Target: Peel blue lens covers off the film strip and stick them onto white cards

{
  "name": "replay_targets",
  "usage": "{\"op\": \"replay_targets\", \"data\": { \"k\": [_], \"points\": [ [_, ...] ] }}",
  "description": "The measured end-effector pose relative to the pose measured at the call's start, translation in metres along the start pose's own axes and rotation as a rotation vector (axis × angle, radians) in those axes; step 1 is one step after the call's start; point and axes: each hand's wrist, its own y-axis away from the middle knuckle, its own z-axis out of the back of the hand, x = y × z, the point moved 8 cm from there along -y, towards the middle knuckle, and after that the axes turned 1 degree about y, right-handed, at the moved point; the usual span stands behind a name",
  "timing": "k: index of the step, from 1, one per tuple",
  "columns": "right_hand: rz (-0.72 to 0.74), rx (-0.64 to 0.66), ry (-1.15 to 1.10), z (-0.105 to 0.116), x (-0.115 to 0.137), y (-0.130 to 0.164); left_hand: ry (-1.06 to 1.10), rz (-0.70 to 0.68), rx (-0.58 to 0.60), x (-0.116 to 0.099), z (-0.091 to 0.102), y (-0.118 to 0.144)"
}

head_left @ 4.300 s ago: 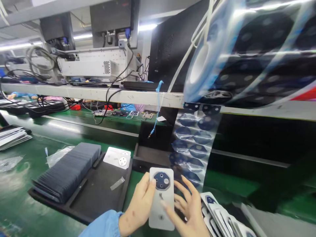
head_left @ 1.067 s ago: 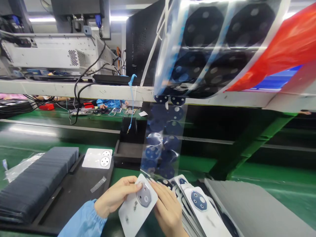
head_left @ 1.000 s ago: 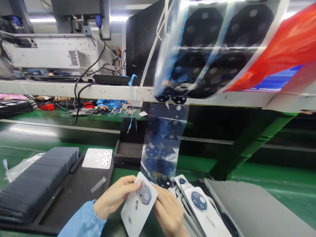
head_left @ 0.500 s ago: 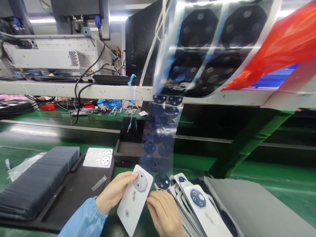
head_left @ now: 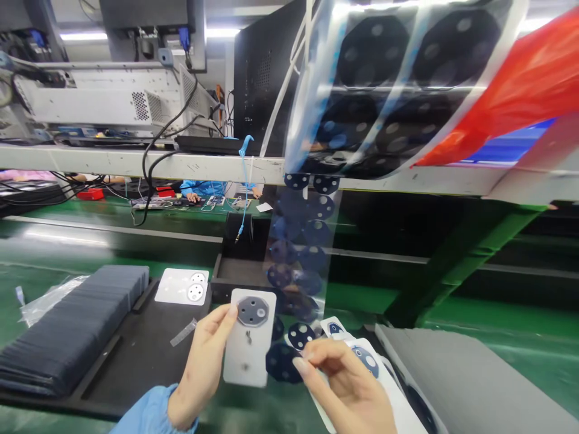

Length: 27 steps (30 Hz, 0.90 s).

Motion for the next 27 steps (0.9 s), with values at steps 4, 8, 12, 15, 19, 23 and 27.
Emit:
{"op": "replay_targets", "data": {
  "k": [4, 8, 12, 15, 19, 23, 27],
  "points": [
    [-0.07, 0.088, 0.026, -0.028, 0.006, -0.022, 0.063, 0.054, 0.059, -0.001, -0.01, 0.019],
    [-0.124, 0.134, 0.004, -0.037, -0.003, -0.027, 0.032, 0.035, 0.001, -0.005, -0.001, 0.03],
    [-0.123, 0.089, -0.014, -0.035, -0.001, -0.023, -0.005, 0.014, 0.016, -0.011, -0.003, 0.034],
    [-0.102, 0.026, -0.038, -0.035, 0.005, -0.018, 0.018, 0.013, 0.033, -0.015, -0.011, 0.037],
    [-0.108, -0.01, -0.044, -0.035, 0.004, -0.017, 0.054, 0.021, 0.032, -0.013, -0.016, 0.041],
    [-0.078, 0.048, -0.029, -0.038, 0.003, -0.019, 0.058, 0.019, 0.034, -0.01, -0.014, 0.041],
    [-0.126, -0.022, -0.064, -0.036, 0.005, -0.015, 0.051, 0.028, 0.022, -0.01, -0.014, 0.042]
  ]
}}
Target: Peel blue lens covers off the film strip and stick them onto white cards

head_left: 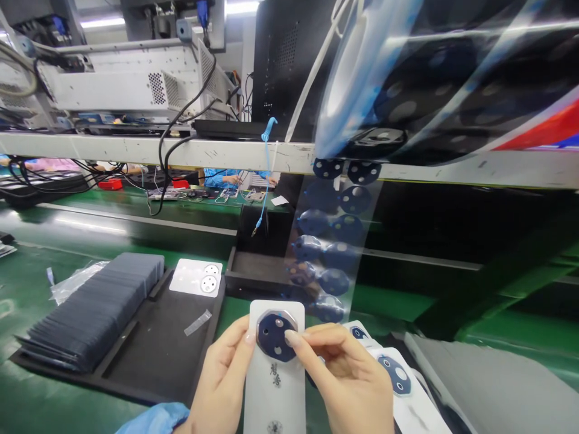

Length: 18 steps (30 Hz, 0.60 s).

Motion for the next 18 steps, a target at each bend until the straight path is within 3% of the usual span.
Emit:
{"op": "replay_targets", "data": {
  "k": [14, 18],
  "points": [
    [0.006, -0.028, 0.017, -0.0011, 0.0029, 0.0038, 0.028, 0.027, 0.016, 0.001, -0.0022, -0.0008],
    [0.064, 0.033, 0.058, -0.0014, 0.0043, 0.0002, 0.021, 0.036, 0.033, 0.0, -0.0039, 0.0009]
  ]
}}
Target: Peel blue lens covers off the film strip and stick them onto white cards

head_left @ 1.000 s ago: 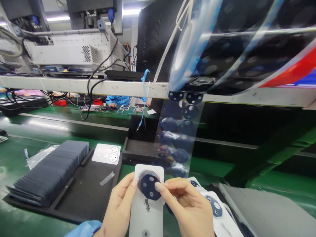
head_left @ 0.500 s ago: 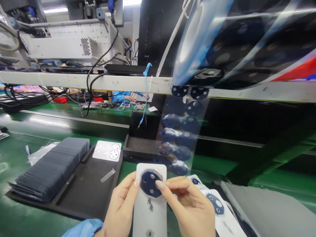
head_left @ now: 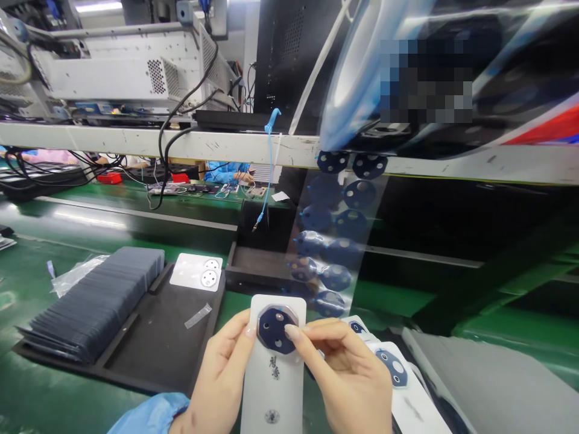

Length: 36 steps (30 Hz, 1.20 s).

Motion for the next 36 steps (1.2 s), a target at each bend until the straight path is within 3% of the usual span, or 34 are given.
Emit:
{"op": "replay_targets", "data": {
  "k": [5, 12, 18, 20, 22, 24, 27, 34, 36],
  "points": [
    [0.025, 0.037, 0.022, 0.0, -0.003, -0.002, -0.031, -0.012, -0.019, 0.0, 0.002, -0.001],
    [0.008, -0.034, 0.019, -0.005, -0.004, 0.005, -0.143, -0.079, -0.052, -0.006, 0.005, -0.001],
    [0.198, -0.01, 0.199, -0.008, -0.006, 0.004, -0.229, -0.162, -0.121, -0.01, 0.006, -0.001],
    [0.26, -0.078, 0.278, -0.003, -0.004, 0.003, -0.191, -0.165, -0.156, -0.01, 0.007, -0.002],
    [0.228, -0.151, 0.274, 0.003, -0.006, 0.002, -0.165, -0.158, -0.17, -0.009, 0.006, -0.003],
    [0.107, -0.101, 0.17, -0.001, -0.015, -0.001, -0.162, -0.137, -0.16, -0.006, 0.004, -0.004],
    [-0.08, 0.112, 0.055, -0.018, -0.028, -0.001, -0.175, -0.097, -0.125, 0.0, 0.001, -0.006],
    [-0.183, 0.334, -0.076, -0.028, -0.035, -0.002, -0.076, 0.015, 0.032, 0.011, 0.002, -0.015],
    [-0.208, 0.373, -0.109, -0.03, -0.041, 0.004, -0.027, 0.011, 0.029, 0.009, 0.004, -0.02]
  ]
}}
